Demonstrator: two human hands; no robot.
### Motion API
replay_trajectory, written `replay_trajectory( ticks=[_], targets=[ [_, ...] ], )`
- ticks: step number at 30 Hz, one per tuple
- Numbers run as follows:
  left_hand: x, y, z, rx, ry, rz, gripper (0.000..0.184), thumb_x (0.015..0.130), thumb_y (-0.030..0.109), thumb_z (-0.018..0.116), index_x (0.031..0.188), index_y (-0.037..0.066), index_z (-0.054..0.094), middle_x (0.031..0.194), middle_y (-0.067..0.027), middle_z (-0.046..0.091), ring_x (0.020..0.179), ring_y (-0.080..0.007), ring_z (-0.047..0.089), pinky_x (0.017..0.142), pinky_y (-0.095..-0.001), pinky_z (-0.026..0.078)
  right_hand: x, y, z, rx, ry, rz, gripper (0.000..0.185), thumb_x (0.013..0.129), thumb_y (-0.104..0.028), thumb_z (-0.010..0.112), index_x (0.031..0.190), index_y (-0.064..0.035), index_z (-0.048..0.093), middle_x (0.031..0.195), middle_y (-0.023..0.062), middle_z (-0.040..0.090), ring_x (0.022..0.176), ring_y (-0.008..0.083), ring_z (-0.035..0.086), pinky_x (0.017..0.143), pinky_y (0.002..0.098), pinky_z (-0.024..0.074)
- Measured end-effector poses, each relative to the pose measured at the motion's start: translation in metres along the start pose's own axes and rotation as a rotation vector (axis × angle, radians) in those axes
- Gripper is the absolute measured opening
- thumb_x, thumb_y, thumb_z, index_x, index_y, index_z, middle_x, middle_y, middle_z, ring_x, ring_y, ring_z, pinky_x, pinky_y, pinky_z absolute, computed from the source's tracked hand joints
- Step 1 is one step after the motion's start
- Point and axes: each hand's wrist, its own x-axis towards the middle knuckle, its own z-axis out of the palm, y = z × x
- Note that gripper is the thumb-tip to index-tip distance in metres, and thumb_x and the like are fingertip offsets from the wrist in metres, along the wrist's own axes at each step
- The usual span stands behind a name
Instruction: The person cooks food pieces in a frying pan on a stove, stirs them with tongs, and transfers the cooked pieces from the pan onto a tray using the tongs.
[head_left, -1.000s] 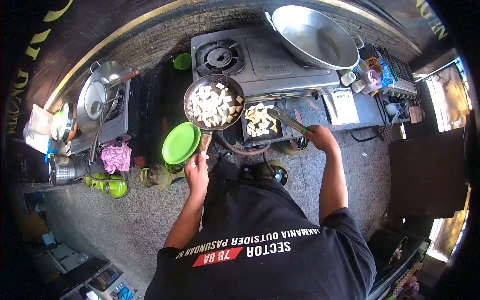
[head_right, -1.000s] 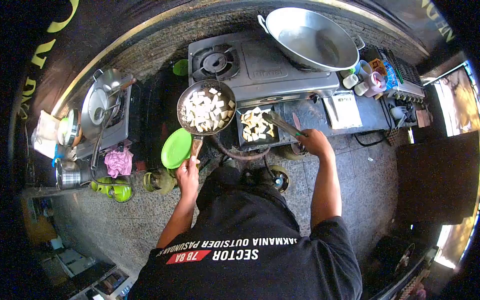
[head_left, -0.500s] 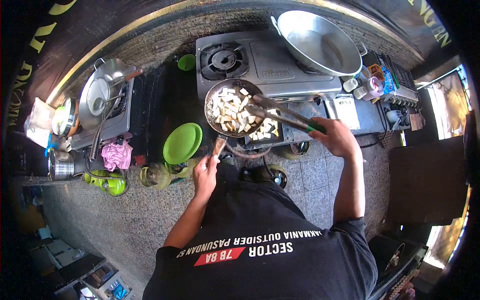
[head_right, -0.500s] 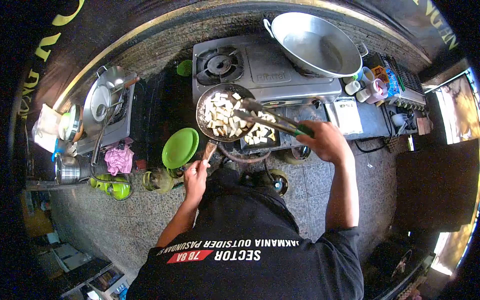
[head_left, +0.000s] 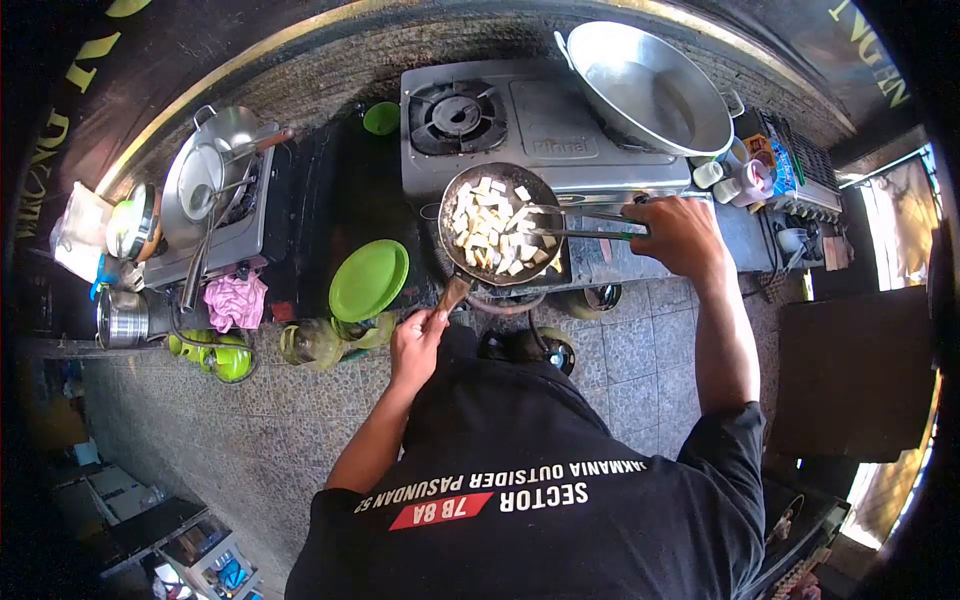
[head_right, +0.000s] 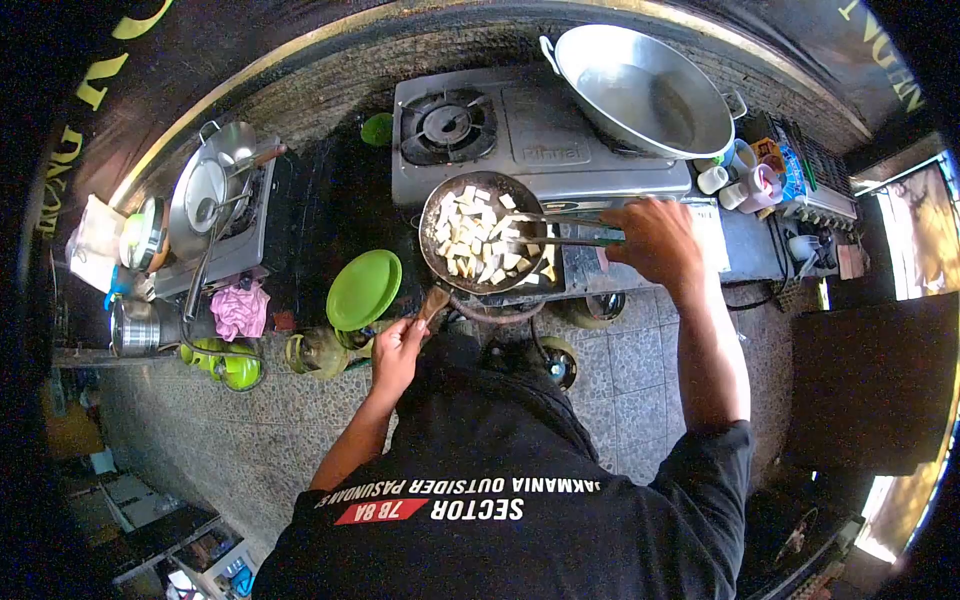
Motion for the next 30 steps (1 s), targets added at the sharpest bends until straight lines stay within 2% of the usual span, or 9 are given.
replay_trajectory(
  ticks=[5,7,11,13,15,19,22,24,30],
  targets=[
    [-0.002,-0.006,-0.001,-0.02,-0.022,0.021,0.041,0.104,0.038,0.063,0.09,0.0,0.07,0.066,0.0001,0.056,0.062,-0.0082,0.049,0.058,-0.0307,0.04,0.01,-0.005,-0.003,-0.058,-0.073,0.01,0.046,0.077,-0.034,0.084,0.121,-0.021,0.076,0.095,0.0139,0.075,0.092,0.0337,0.073,0.078,0.0471,0.0547],
    [-0.003,-0.003,-0.001,-0.028,-0.006,0.058,0.039,0.104,0.037,0.063,0.089,0.002,0.069,0.064,0.0041,0.05,0.06,-0.0061,0.044,0.055,-0.0272,0.035,0.012,-0.006,-0.002,-0.055,-0.075,0.005,0.043,0.078,-0.037,0.085,0.117,-0.0203,0.077,0.097,0.0148,0.076,0.093,0.035,0.073,0.079,0.0482,0.0555],
    [-0.005,-0.003,-0.002,-0.009,-0.007,0.028,0.04,0.104,0.038,0.063,0.088,0.002,0.069,0.064,0.004,0.05,0.059,-0.0066,0.045,0.055,-0.0273,0.036,0.012,-0.01,0.0,-0.034,-0.064,0.006,0.04,0.078,-0.035,0.084,0.115,-0.0201,0.077,0.096,0.0147,0.076,0.094,0.0357,0.073,0.081,0.05,0.055],
    [-0.004,-0.008,-0.001,-0.018,-0.008,-0.019,0.042,0.104,0.039,0.064,0.089,0.0,0.07,0.062,-0.0001,0.053,0.059,-0.0098,0.049,0.056,-0.032,0.039,0.011,-0.01,0.001,-0.038,-0.074,0.027,0.038,0.079,-0.035,0.083,0.114,-0.0202,0.077,0.096,0.0148,0.075,0.094,0.0361,0.073,0.082,0.0504,0.0549],
    [-0.003,-0.009,0.002,-0.027,0.005,-0.018,0.043,0.104,0.04,0.064,0.089,0.0,0.07,0.062,0.0005,0.052,0.058,-0.0097,0.048,0.056,-0.0316,0.038,0.01,-0.008,0.004,-0.082,-0.073,0.01,0.039,0.081,-0.032,0.078,0.119,-0.0227,0.076,0.091,0.0128,0.076,0.088,0.0328,0.074,0.077,0.047,0.0549],
    [-0.003,-0.004,0.0,-0.055,0.021,-0.056,0.043,0.103,0.041,0.064,0.089,0.001,0.07,0.062,0.0022,0.05,0.057,-0.0084,0.046,0.055,-0.0299,0.037,0.008,0.0,0.014,-0.039,-0.071,0.037,0.036,0.082,-0.032,0.077,0.117,-0.0224,0.077,0.089,0.0133,0.075,0.086,0.0333,0.073,0.076,0.0482,0.0547],
    [-0.001,-0.009,0.001,-0.075,0.03,-0.047,0.043,0.103,0.041,0.064,0.088,0.001,0.07,0.062,0.0028,0.051,0.058,-0.0075,0.046,0.055,-0.0293,0.036,0.006,0.002,0.016,-0.018,0.011,-0.017,0.036,0.082,-0.032,0.077,0.116,-0.0217,0.077,0.088,0.0142,0.075,0.086,0.0339,0.073,0.075,0.0485,0.0544],
    [0.0,-0.009,0.002,-0.073,0.031,-0.038,0.042,0.104,0.04,0.064,0.088,0.001,0.07,0.062,0.0027,0.051,0.058,-0.0076,0.046,0.055,-0.0294,0.036,0.004,-0.002,0.01,0.004,-0.026,0.078,0.038,0.08,-0.035,0.083,0.114,-0.0203,0.078,0.097,0.0158,0.075,0.094,0.0356,0.072,0.083,0.0502,0.0554],
    [-0.001,0.001,-0.002,-0.033,-0.006,-0.019,0.041,0.104,0.038,0.064,0.088,0.001,0.069,0.063,0.0023,0.052,0.059,-0.0075,0.046,0.056,-0.0297,0.037,0.011,-0.013,-0.001,-0.049,-0.076,0.03,0.035,0.08,-0.037,0.084,0.107,-0.0159,0.079,0.094,0.0165,0.075,0.095,0.0355,0.073,0.082,0.0497,0.0562]
  ],
)
